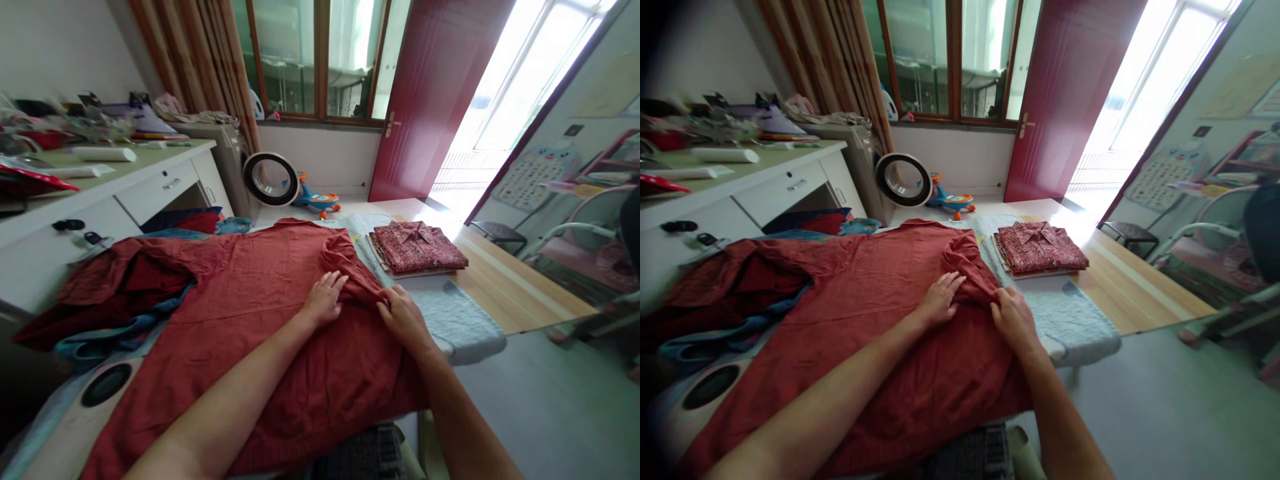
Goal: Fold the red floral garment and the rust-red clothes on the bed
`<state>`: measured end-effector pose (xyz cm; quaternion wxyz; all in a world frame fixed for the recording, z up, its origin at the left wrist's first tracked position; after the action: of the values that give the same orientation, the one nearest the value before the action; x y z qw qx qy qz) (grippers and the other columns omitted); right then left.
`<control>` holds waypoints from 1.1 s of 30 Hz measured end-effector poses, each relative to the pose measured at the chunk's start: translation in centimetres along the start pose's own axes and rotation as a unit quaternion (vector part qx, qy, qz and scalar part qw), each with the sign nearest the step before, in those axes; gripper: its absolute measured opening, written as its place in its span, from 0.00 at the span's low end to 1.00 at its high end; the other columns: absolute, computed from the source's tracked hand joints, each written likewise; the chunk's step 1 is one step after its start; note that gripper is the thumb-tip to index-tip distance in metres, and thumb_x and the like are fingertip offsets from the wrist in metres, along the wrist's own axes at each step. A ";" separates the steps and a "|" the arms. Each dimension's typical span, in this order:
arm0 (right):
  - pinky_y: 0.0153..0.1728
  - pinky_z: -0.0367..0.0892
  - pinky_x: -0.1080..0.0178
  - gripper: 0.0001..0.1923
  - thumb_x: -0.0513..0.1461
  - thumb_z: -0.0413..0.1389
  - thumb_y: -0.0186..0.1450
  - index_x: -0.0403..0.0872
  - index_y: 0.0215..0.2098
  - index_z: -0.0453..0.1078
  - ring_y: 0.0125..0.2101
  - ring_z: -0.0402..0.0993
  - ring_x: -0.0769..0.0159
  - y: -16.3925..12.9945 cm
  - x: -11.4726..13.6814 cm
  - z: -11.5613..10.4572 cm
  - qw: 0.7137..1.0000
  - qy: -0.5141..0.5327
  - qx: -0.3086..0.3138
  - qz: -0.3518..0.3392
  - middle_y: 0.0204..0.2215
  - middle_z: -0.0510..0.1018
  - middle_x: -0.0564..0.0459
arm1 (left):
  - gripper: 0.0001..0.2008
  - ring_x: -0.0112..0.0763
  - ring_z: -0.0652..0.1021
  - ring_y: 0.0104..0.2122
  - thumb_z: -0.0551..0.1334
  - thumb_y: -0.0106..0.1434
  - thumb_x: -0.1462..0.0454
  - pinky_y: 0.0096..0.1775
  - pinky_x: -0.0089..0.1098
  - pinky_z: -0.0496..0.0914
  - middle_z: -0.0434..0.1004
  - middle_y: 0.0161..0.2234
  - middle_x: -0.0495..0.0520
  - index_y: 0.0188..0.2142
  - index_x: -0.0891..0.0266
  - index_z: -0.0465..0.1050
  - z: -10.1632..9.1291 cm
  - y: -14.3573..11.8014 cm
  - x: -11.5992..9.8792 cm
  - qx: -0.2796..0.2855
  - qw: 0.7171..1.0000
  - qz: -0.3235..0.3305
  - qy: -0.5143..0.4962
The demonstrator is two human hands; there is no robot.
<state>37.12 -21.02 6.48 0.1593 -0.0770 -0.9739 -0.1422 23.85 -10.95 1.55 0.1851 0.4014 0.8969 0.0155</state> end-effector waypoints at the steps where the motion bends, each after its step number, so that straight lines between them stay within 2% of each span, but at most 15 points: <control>1: 0.48 0.62 0.61 0.10 0.39 0.52 0.65 0.46 0.43 0.71 0.45 0.70 0.57 -0.6 -1.4 -0.3 0.999 -0.036 -0.003 0.030 0.42 0.75 0.45 | 0.36 0.46 0.56 0.65 0.61 0.58 0.63 0.63 0.45 0.57 0.53 0.67 0.60 0.66 0.59 0.54 0.2 0.3 -0.5 0.003 1.000 -0.005 0.010; 4: 0.48 0.61 0.60 0.13 0.40 0.54 0.63 0.45 0.46 0.69 0.45 0.69 0.54 -2.3 -4.2 0.2 0.990 -0.105 0.039 0.085 0.42 0.74 0.42 | 0.31 0.51 0.64 0.61 0.61 0.58 0.63 0.57 0.49 0.63 0.60 0.63 0.65 0.61 0.61 0.61 0.8 0.9 -0.3 0.014 0.996 -0.078 0.028; 6: 0.45 0.61 0.60 0.12 0.40 0.54 0.64 0.45 0.45 0.68 0.44 0.70 0.55 -3.3 -4.9 0.6 0.986 -0.113 0.071 0.095 0.41 0.75 0.43 | 0.23 0.51 0.68 0.57 0.59 0.59 0.65 0.55 0.50 0.65 0.67 0.57 0.66 0.54 0.61 0.68 1.0 1.0 0.8 0.011 0.990 -0.139 -0.017; 8: 0.43 0.60 0.62 0.10 0.40 0.53 0.64 0.47 0.43 0.67 0.44 0.71 0.56 -4.2 -5.2 0.8 0.985 -0.107 0.094 0.101 0.40 0.76 0.45 | 0.16 0.49 0.71 0.54 0.57 0.60 0.67 0.55 0.49 0.64 0.72 0.52 0.64 0.47 0.60 0.73 1.0 1.2 2.0 -0.002 0.981 -0.170 -0.095; 12: 0.36 0.58 0.62 0.06 0.42 0.53 0.63 0.49 0.37 0.65 0.39 0.74 0.58 -5.8 -6.0 0.9 0.977 -0.091 0.144 0.127 0.36 0.78 0.48 | 0.12 0.41 0.76 0.47 0.56 0.61 0.68 0.52 0.40 0.67 0.78 0.45 0.60 0.41 0.61 0.76 0.1 2.0 4.0 -0.028 0.964 -0.166 -0.207; 15: 0.34 0.57 0.63 0.06 0.42 0.53 0.63 0.49 0.37 0.65 0.39 0.74 0.58 -6.6 -5.8 1.0 0.976 -0.068 0.172 0.119 0.36 0.78 0.48 | 0.14 0.37 0.78 0.42 0.53 0.64 0.65 0.48 0.36 0.69 0.80 0.43 0.59 0.43 0.64 0.75 -1.2 2.5 5.4 -0.062 0.942 -0.164 -0.287; 18: 0.35 0.56 0.63 0.08 0.39 0.52 0.62 0.48 0.41 0.64 0.40 0.73 0.58 -6.8 -4.6 0.8 0.977 -0.036 0.186 0.098 0.38 0.78 0.48 | 0.17 0.35 0.78 0.39 0.51 0.65 0.61 0.43 0.34 0.72 0.80 0.42 0.59 0.47 0.66 0.73 -2.7 2.3 6.8 -0.100 0.915 -0.169 -0.354; 20: 0.35 0.56 0.63 0.10 0.39 0.52 0.62 0.48 0.43 0.63 0.38 0.72 0.59 -6.7 -3.3 0.6 0.977 -0.012 0.197 0.080 0.37 0.78 0.48 | 0.17 0.34 0.78 0.36 0.55 0.63 0.59 0.40 0.34 0.72 0.81 0.38 0.57 0.47 0.65 0.72 -3.7 1.7 8.2 -0.137 0.867 -0.197 -0.437; 23: 0.35 0.56 0.63 0.08 0.38 0.51 0.62 0.47 0.41 0.62 0.35 0.71 0.61 -6.3 -0.9 0.0 0.976 0.039 0.208 0.050 0.35 0.77 0.49 | 0.14 0.33 0.76 0.28 0.59 0.58 0.57 0.35 0.35 0.72 0.79 0.28 0.52 0.40 0.63 0.74 -5.1 0.6 10.5 -0.184 0.769 -0.251 -0.558; 24: 0.35 0.57 0.63 0.08 0.39 0.51 0.62 0.47 0.40 0.62 0.35 0.70 0.62 -6.0 -0.1 -0.2 0.975 0.057 0.209 0.041 0.34 0.76 0.50 | 0.14 0.33 0.76 0.27 0.59 0.57 0.57 0.33 0.35 0.72 0.78 0.26 0.52 0.38 0.62 0.74 -5.7 0.4 11.0 -0.191 0.751 -0.260 -0.576; 26: 0.36 0.57 0.63 0.08 0.39 0.51 0.63 0.47 0.40 0.63 0.36 0.70 0.62 -5.6 1.6 -0.4 0.974 0.091 0.208 0.023 0.35 0.76 0.50 | 0.13 0.35 0.76 0.26 0.58 0.58 0.56 0.32 0.36 0.72 0.78 0.26 0.53 0.36 0.63 0.74 -7.3 0.2 11.7 -0.201 0.735 -0.259 -0.593; 28: 0.37 0.58 0.63 0.09 0.39 0.52 0.62 0.47 0.42 0.63 0.37 0.69 0.61 -5.3 3.4 -0.1 0.970 0.122 0.209 0.001 0.37 0.76 0.49 | 0.11 0.36 0.77 0.28 0.57 0.60 0.59 0.33 0.37 0.73 0.78 0.26 0.53 0.35 0.63 0.74 -9.0 0.2 12.4 -0.213 0.701 -0.251 -0.633; 31: 0.38 0.58 0.63 0.12 0.39 0.53 0.62 0.46 0.43 0.64 0.38 0.69 0.61 -5.0 6.1 0.9 0.964 0.154 0.213 -0.028 0.38 0.76 0.50 | 0.09 0.34 0.76 0.27 0.54 0.63 0.64 0.38 0.40 0.74 0.76 0.25 0.52 0.35 0.64 0.73 -11.2 -0.2 13.6 -0.230 0.648 -0.245 -0.684; 33: 0.38 0.58 0.64 0.12 0.39 0.54 0.61 0.46 0.44 0.65 0.38 0.70 0.62 -5.1 7.9 2.0 0.962 0.163 0.217 -0.042 0.38 0.76 0.50 | 0.11 0.32 0.76 0.28 0.51 0.65 0.66 0.41 0.41 0.73 0.77 0.26 0.52 0.37 0.64 0.72 -12.4 -0.9 14.5 -0.238 0.635 -0.246 -0.693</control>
<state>28.15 -24.42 6.00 0.3229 0.0243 -0.9445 0.0556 10.11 0.49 8.32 0.8382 0.0004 0.5361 -0.1000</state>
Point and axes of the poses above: each hand's wrist, its own y-axis towards the middle knuckle, its own z-axis out of the palm, x = y × z, the point moved 10 cm from there along y, towards the middle knuckle
